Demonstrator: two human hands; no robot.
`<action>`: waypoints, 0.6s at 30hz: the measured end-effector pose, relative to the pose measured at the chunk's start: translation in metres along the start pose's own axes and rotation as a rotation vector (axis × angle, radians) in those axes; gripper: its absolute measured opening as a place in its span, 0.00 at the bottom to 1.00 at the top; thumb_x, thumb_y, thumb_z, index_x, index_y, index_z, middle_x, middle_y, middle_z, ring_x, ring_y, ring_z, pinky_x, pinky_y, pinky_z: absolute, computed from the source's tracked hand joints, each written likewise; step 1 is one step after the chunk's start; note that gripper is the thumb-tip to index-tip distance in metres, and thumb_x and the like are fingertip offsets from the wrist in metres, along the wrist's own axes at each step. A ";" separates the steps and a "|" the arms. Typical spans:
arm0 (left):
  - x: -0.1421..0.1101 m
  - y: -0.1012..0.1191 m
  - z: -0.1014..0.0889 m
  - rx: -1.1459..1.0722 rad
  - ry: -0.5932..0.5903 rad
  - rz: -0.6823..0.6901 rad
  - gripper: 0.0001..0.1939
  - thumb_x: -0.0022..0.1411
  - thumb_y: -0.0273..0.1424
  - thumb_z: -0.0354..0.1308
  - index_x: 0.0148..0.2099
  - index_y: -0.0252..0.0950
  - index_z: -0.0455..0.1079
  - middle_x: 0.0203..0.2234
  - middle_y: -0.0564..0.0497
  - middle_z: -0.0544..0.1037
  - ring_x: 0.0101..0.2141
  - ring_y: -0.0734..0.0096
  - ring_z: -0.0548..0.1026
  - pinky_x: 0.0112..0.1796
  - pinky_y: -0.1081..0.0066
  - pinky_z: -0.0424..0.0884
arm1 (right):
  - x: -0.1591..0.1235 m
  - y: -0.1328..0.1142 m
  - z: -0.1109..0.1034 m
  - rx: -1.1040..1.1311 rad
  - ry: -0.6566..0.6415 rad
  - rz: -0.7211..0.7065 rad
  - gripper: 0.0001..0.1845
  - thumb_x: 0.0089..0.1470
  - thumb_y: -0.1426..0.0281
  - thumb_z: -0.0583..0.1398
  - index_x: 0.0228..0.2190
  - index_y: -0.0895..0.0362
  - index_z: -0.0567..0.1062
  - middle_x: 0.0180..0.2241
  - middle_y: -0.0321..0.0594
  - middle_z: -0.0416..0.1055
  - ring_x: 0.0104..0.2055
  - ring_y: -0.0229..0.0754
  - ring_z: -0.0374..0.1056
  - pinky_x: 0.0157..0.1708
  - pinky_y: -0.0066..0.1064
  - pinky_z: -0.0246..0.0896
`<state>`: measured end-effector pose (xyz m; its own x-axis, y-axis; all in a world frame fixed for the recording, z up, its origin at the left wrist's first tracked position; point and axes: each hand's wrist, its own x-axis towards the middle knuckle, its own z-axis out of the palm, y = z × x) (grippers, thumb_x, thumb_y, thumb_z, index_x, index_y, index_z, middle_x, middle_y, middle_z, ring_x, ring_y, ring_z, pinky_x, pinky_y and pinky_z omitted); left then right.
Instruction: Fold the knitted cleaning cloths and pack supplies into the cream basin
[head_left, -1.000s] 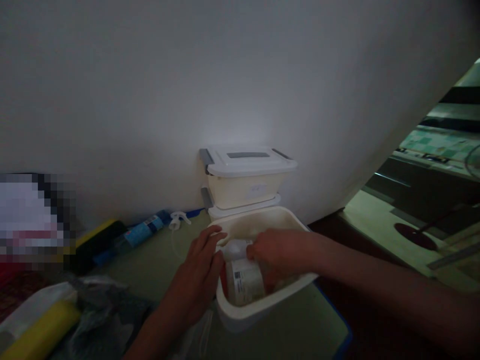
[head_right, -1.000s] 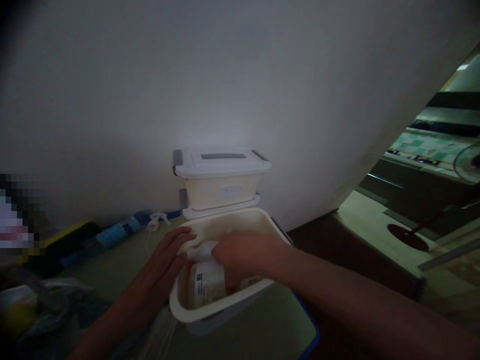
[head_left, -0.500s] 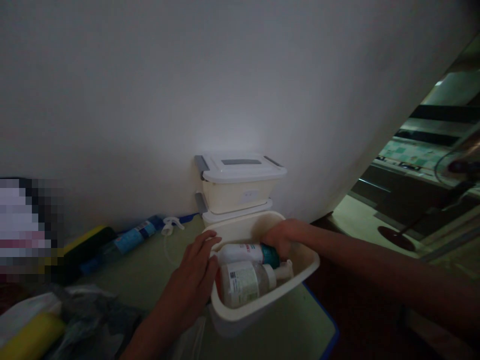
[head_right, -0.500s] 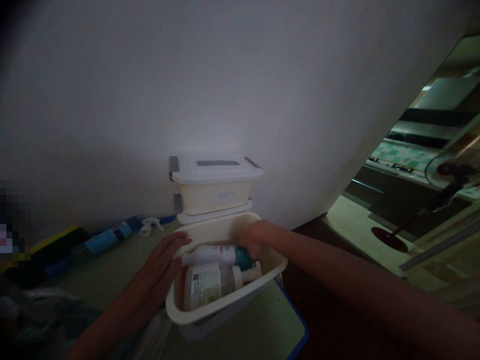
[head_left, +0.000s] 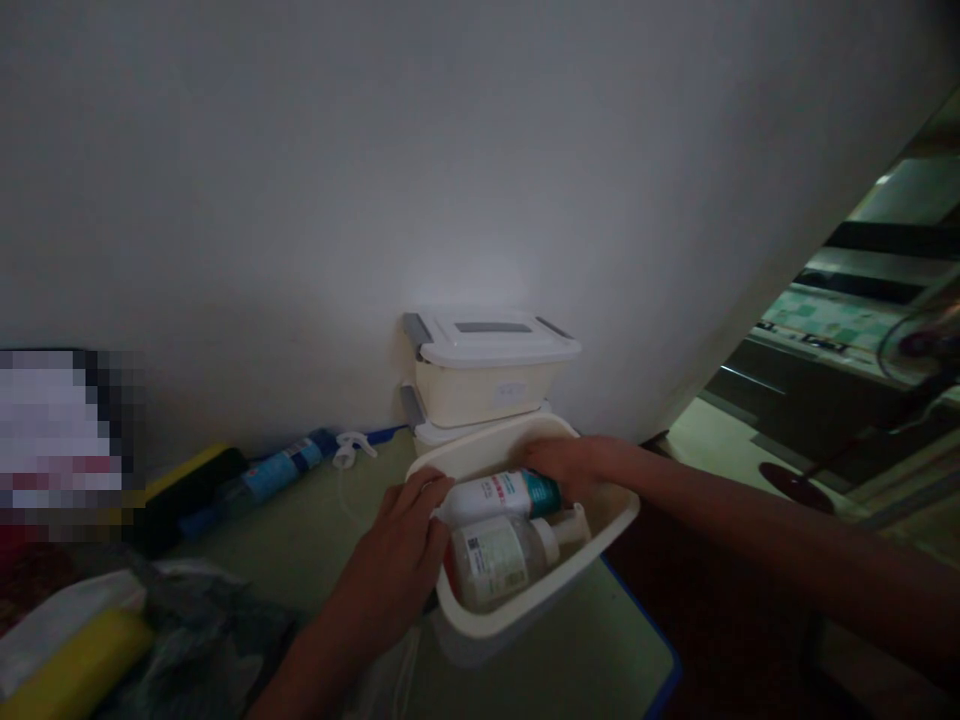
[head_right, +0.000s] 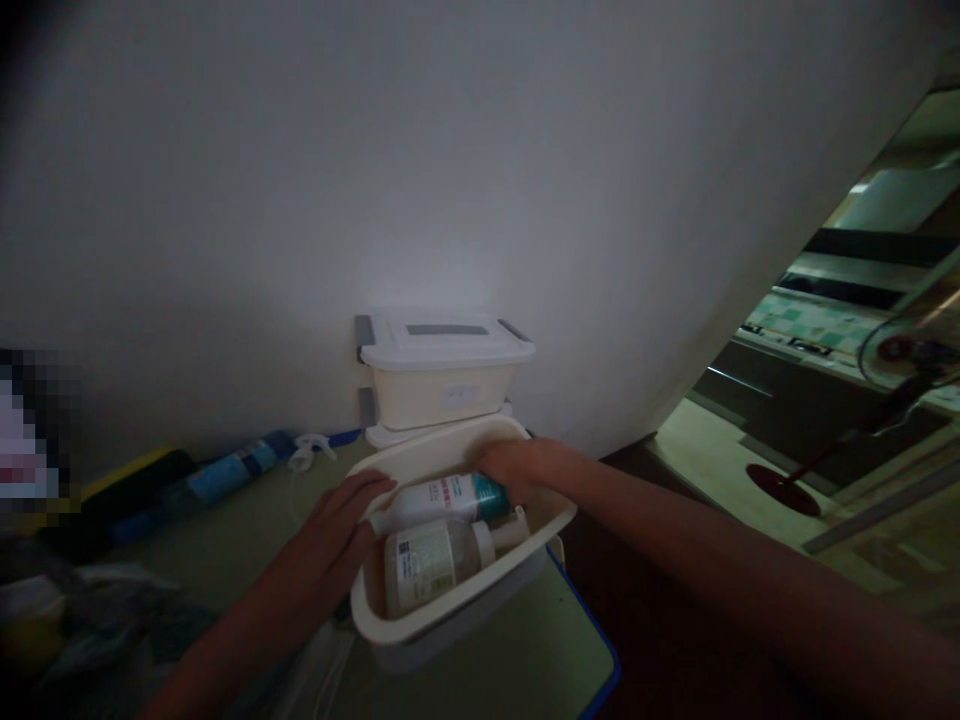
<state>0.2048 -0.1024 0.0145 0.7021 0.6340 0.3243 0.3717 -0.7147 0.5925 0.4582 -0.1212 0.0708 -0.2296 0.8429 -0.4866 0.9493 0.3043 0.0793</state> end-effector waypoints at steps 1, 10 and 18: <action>0.000 0.000 0.000 0.004 0.005 0.005 0.20 0.63 0.28 0.38 0.54 0.34 0.62 0.53 0.43 0.66 0.54 0.60 0.63 0.53 0.57 0.62 | -0.001 0.001 0.001 -0.011 -0.004 -0.014 0.31 0.30 0.76 0.67 0.42 0.64 0.72 0.43 0.50 0.71 0.45 0.49 0.67 0.43 0.35 0.60; 0.001 0.000 0.001 0.030 0.017 0.023 0.20 0.63 0.29 0.39 0.53 0.34 0.63 0.52 0.45 0.68 0.52 0.61 0.64 0.52 0.59 0.63 | -0.011 0.001 0.004 -0.101 0.156 -0.101 0.42 0.35 0.76 0.65 0.54 0.63 0.59 0.52 0.54 0.61 0.53 0.51 0.59 0.50 0.40 0.54; 0.003 0.000 0.006 0.028 -0.008 0.032 0.20 0.64 0.30 0.37 0.55 0.34 0.61 0.53 0.44 0.65 0.53 0.60 0.62 0.53 0.55 0.62 | -0.023 -0.003 -0.009 -0.199 0.175 0.047 0.21 0.48 0.65 0.62 0.46 0.56 0.72 0.41 0.49 0.70 0.39 0.50 0.70 0.36 0.36 0.62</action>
<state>0.2104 -0.1019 0.0113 0.7191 0.6080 0.3366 0.3654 -0.7427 0.5611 0.4584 -0.1377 0.0892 -0.2366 0.9166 -0.3223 0.9026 0.3301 0.2763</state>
